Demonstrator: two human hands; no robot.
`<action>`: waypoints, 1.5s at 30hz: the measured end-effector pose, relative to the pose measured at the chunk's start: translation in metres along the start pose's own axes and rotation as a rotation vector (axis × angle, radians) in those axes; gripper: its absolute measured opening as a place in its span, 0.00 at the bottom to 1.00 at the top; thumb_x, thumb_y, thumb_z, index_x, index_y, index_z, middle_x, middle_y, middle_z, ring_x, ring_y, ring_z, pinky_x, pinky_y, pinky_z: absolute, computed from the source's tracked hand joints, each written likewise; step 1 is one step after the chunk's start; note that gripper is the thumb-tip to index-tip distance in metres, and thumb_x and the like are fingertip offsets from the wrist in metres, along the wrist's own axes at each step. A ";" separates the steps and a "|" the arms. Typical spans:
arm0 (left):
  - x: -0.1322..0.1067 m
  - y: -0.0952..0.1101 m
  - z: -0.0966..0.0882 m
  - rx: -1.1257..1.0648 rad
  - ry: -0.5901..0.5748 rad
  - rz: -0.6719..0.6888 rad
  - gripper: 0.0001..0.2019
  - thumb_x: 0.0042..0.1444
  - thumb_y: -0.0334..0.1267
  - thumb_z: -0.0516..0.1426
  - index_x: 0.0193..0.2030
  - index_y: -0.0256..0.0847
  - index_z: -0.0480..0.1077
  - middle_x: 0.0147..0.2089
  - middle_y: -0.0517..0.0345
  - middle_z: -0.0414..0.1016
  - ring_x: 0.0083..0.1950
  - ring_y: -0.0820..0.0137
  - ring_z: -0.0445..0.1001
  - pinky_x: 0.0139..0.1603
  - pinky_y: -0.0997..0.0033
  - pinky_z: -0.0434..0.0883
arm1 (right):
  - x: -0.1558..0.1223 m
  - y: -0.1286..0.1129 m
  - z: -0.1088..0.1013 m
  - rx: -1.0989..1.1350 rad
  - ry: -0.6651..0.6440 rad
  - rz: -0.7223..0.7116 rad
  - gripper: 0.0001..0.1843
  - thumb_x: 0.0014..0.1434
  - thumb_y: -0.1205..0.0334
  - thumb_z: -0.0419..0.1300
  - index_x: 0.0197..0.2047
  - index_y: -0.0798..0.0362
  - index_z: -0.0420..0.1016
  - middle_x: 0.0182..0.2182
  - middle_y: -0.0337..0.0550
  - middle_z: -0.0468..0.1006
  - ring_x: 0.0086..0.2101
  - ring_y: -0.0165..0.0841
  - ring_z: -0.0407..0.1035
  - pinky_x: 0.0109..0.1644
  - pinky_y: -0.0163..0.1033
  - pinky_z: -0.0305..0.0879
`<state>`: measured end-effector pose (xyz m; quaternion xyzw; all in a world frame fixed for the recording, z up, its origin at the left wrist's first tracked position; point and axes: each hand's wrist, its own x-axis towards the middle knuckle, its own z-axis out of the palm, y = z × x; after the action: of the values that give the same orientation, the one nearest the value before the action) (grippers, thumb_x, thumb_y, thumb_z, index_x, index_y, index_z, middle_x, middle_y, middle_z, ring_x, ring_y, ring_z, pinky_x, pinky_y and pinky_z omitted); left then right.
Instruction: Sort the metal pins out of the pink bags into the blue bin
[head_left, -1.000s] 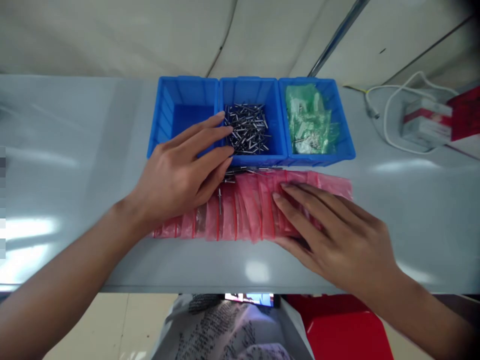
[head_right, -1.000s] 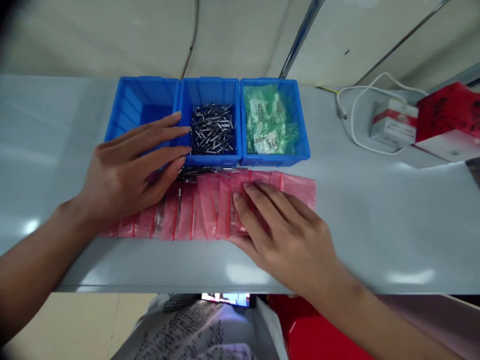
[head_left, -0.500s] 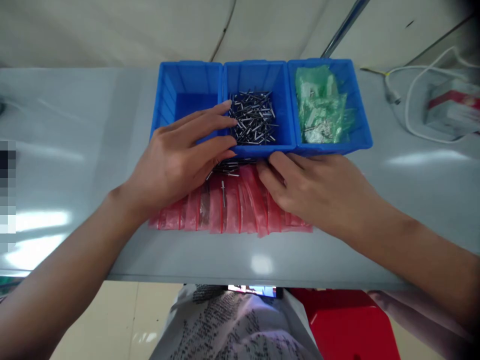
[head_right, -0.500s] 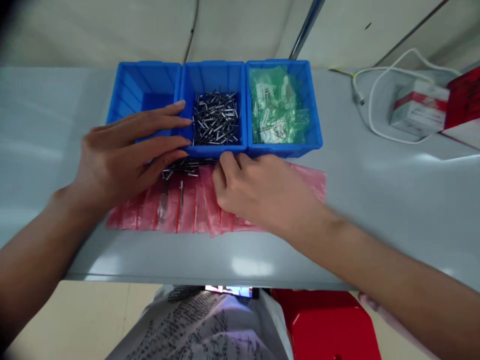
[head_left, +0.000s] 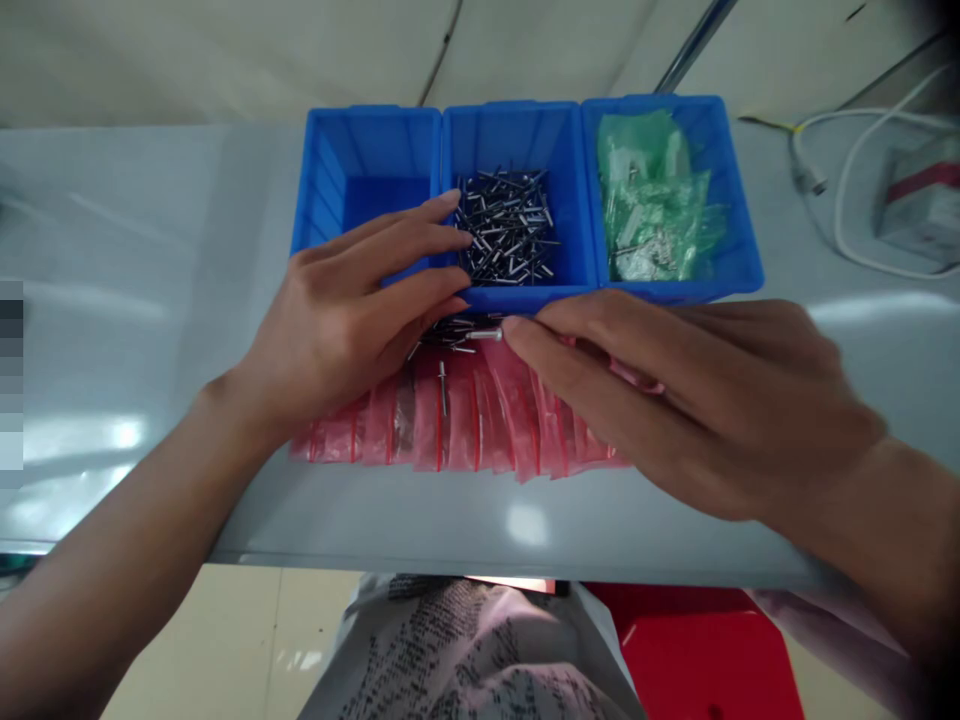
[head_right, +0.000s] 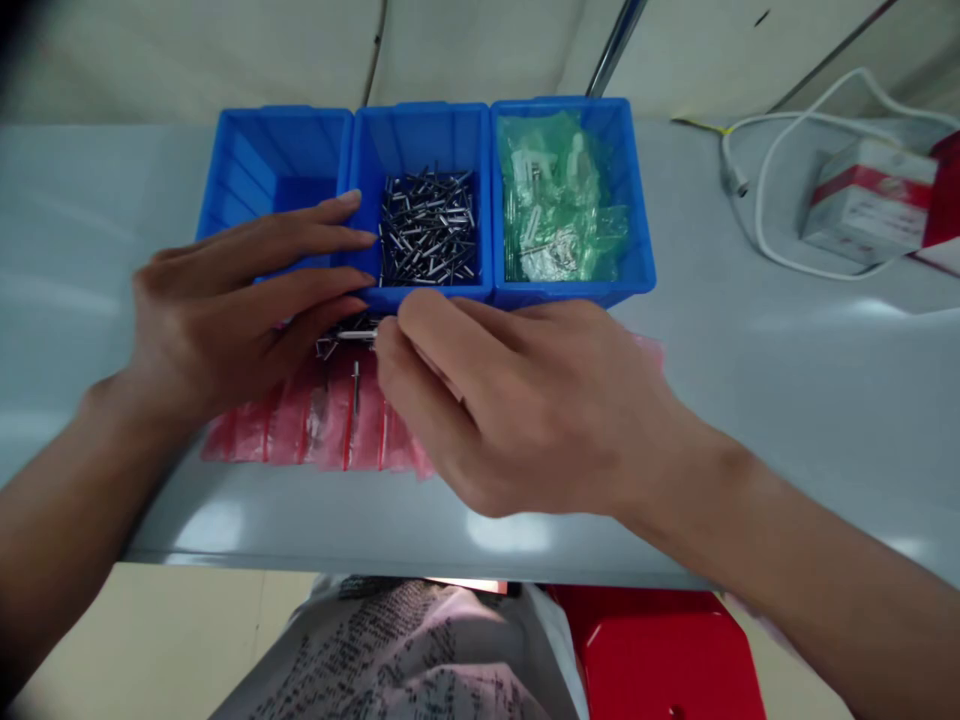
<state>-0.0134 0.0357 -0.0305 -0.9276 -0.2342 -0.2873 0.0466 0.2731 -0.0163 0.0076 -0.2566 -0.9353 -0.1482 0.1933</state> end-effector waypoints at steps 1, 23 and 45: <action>0.000 0.000 0.000 -0.004 0.002 -0.001 0.12 0.71 0.30 0.66 0.59 0.36 0.79 0.66 0.40 0.85 0.77 0.55 0.78 0.76 0.56 0.85 | 0.001 -0.003 0.002 0.020 0.037 0.029 0.17 0.79 0.72 0.54 0.47 0.54 0.85 0.38 0.40 0.86 0.32 0.30 0.74 0.29 0.42 0.63; -0.002 0.003 0.000 -0.002 -0.007 -0.037 0.15 0.72 0.29 0.64 0.63 0.46 0.77 0.67 0.48 0.85 0.77 0.57 0.78 0.73 0.56 0.87 | -0.021 0.016 0.025 0.348 0.143 0.570 0.03 0.75 0.63 0.67 0.49 0.47 0.84 0.41 0.34 0.86 0.40 0.31 0.81 0.47 0.40 0.80; -0.002 -0.001 0.000 0.027 -0.002 0.038 0.15 0.73 0.30 0.63 0.64 0.40 0.78 0.67 0.44 0.85 0.77 0.58 0.77 0.75 0.59 0.85 | 0.013 -0.021 0.031 -0.166 -0.063 -0.065 0.11 0.71 0.77 0.58 0.44 0.59 0.81 0.33 0.45 0.82 0.30 0.33 0.70 0.32 0.42 0.53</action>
<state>-0.0154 0.0355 -0.0314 -0.9314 -0.2203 -0.2824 0.0647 0.2421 -0.0165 -0.0177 -0.2456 -0.9333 -0.2232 0.1370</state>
